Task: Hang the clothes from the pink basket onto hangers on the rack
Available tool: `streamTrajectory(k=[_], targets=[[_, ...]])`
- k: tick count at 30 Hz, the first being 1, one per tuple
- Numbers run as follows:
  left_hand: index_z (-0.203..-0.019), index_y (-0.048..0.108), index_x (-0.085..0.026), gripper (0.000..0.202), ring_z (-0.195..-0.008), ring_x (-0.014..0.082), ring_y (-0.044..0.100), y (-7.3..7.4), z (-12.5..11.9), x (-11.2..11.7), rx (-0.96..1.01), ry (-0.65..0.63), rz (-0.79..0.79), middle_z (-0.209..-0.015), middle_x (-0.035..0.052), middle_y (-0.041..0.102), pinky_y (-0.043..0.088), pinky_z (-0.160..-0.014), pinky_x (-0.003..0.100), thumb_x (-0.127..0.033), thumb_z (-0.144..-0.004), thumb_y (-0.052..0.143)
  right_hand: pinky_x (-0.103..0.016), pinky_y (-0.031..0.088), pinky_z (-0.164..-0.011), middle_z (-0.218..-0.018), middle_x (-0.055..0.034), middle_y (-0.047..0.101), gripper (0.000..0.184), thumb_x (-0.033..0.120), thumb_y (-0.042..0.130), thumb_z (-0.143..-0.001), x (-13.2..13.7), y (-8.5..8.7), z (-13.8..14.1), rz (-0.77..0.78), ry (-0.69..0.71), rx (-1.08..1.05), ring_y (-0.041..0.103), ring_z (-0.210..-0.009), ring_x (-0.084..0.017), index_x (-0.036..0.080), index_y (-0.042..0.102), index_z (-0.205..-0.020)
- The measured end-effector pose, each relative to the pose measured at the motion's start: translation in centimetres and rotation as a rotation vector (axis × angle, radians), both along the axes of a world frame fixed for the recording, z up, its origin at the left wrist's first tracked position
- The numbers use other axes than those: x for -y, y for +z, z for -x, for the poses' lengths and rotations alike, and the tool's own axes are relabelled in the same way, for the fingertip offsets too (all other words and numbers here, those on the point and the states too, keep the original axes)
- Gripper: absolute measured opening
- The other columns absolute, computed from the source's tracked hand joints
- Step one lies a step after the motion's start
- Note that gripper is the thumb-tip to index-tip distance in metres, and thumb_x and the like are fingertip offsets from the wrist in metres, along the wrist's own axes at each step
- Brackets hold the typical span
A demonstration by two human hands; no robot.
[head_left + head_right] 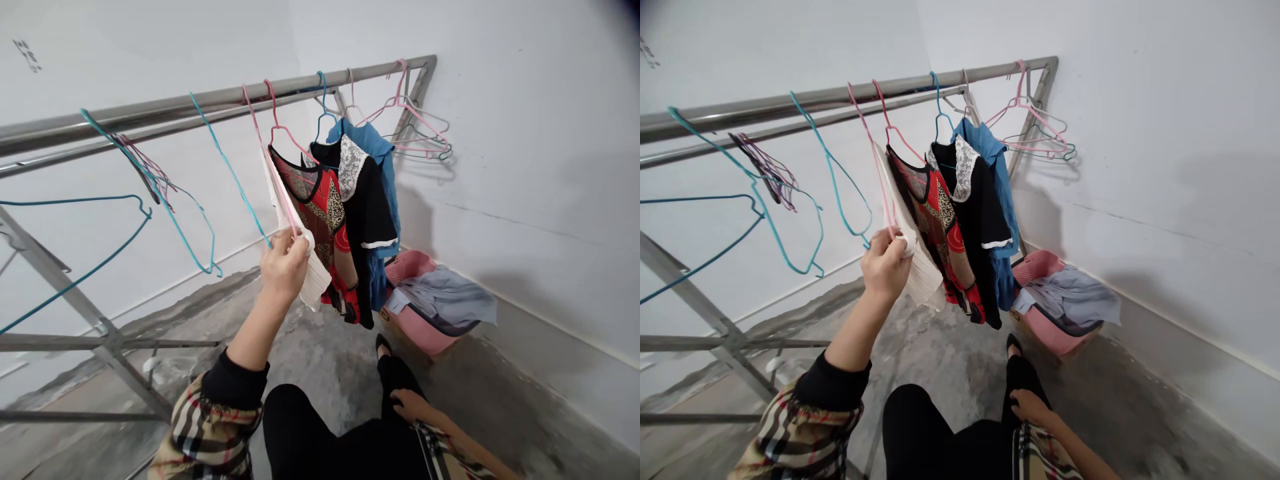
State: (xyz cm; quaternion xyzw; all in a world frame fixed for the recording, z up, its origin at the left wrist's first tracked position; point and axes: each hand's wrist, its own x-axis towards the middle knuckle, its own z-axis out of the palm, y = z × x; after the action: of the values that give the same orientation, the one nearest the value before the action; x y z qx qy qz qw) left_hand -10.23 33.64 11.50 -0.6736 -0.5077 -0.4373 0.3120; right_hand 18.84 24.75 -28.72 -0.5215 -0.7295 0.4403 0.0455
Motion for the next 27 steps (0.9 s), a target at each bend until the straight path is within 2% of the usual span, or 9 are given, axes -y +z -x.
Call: streamTrajectory(k=[4,6,8,10,12,15,20,24,27], targets=[[-0.059,0.049,-0.019,0.024,-0.077,0.0117,0.059,-1.0,0.2,0.4,0.176,-0.117,-0.002,-0.133,0.0089,0.057,0.049,-0.071,0.029,-0.022,-0.081,0.059,-0.044,0.048,-0.092,-0.088,-0.0031,0.073,0.025,0.029,0.054,-0.053,0.2,0.5,0.5,0.000,0.021,-0.016,0.068,-0.104,-0.037,0.034,0.068,-0.074],[-0.058,0.045,-0.019,0.028,-0.081,0.0126,0.060,-1.3,0.3,0.4,0.272,-0.132,-0.013,-0.133,0.0100,0.056,0.051,-0.078,0.032,-0.027,-0.080,0.061,-0.042,0.049,-0.091,-0.088,-0.0036,0.072,0.026,0.027,0.054,-0.058,0.3,0.8,0.8,0.002,0.039,-0.016,0.069,-0.101,-0.035,0.032,0.069,-0.078],[-0.061,0.043,-0.020,0.030,-0.085,0.0152,0.061,-1.9,0.6,0.2,0.339,-0.116,0.007,-0.118,0.0105,0.063,0.050,-0.081,0.033,-0.032,-0.080,0.063,-0.041,0.050,-0.089,-0.087,-0.0048,0.071,0.025,0.024,0.055,-0.064,0.4,1.2,1.0,0.009,0.056,-0.003,0.069,-0.097,-0.033,0.028,0.071,-0.083],[-0.063,0.042,-0.021,0.028,-0.079,0.0156,0.059,-2.8,1.0,-0.1,0.372,-0.075,0.126,-0.092,0.0071,0.066,0.047,-0.075,0.030,-0.032,-0.082,0.060,-0.041,0.050,-0.089,-0.089,-0.0054,0.070,0.025,0.020,0.056,-0.072,0.4,1.4,1.2,0.017,0.069,0.014,0.068,-0.094,-0.029,0.024,0.071,-0.091],[-0.063,0.040,-0.021,0.027,-0.068,0.0140,0.053,-3.8,1.5,-0.4,0.374,-0.012,0.311,-0.069,0.0011,0.058,0.041,-0.065,0.026,-0.028,-0.083,0.057,-0.040,0.048,-0.092,-0.095,-0.0054,0.069,0.024,0.017,0.057,-0.080,0.3,1.6,1.4,0.027,0.083,0.032,0.066,-0.095,-0.024,0.020,0.069,-0.100],[-0.059,0.037,-0.021,0.027,-0.059,0.0121,0.044,-5.3,1.9,-0.7,0.357,0.050,0.464,-0.056,-0.0037,0.045,0.032,-0.058,0.023,-0.019,-0.078,0.057,-0.040,0.047,-0.095,-0.100,-0.0049,0.068,0.022,0.018,0.061,-0.087,-0.1,1.3,1.7,0.060,0.116,0.064,0.064,-0.097,-0.019,0.016,0.066,-0.108],[-0.058,0.043,-0.020,0.023,-0.058,0.0124,0.044,-6.5,3.0,-1.1,0.359,0.069,0.443,-0.056,-0.0034,0.046,0.032,-0.059,0.023,-0.015,-0.073,0.059,-0.042,0.049,-0.095,-0.102,-0.0045,0.067,0.025,0.023,0.063,-0.091,-0.3,0.2,1.9,0.106,0.148,0.115,0.064,-0.097,-0.018,0.013,0.064,-0.113],[-0.067,0.050,-0.020,0.014,-0.065,0.0160,0.051,-5.7,4.6,-2.2,0.426,0.149,0.312,-0.064,0.0008,0.055,0.039,-0.066,0.026,-0.019,-0.081,0.053,-0.041,0.051,-0.093,-0.101,-0.0043,0.068,0.025,0.024,0.063,-0.091,-0.1,-0.2,1.8,0.125,0.149,0.136,0.065,-0.095,-0.018,0.013,0.064,-0.114],[-0.075,0.053,-0.020,0.011,-0.084,0.0197,0.059,-4.9,5.1,-3.4,0.449,0.168,0.223,-0.081,0.0061,0.064,0.044,-0.078,0.030,-0.020,-0.085,0.050,-0.040,0.052,-0.092,-0.099,-0.0037,0.068,0.025,0.022,0.063,-0.091,0.0,-0.2,1.9,0.128,0.137,0.137,0.066,-0.093,-0.017,0.013,0.064,-0.114]])
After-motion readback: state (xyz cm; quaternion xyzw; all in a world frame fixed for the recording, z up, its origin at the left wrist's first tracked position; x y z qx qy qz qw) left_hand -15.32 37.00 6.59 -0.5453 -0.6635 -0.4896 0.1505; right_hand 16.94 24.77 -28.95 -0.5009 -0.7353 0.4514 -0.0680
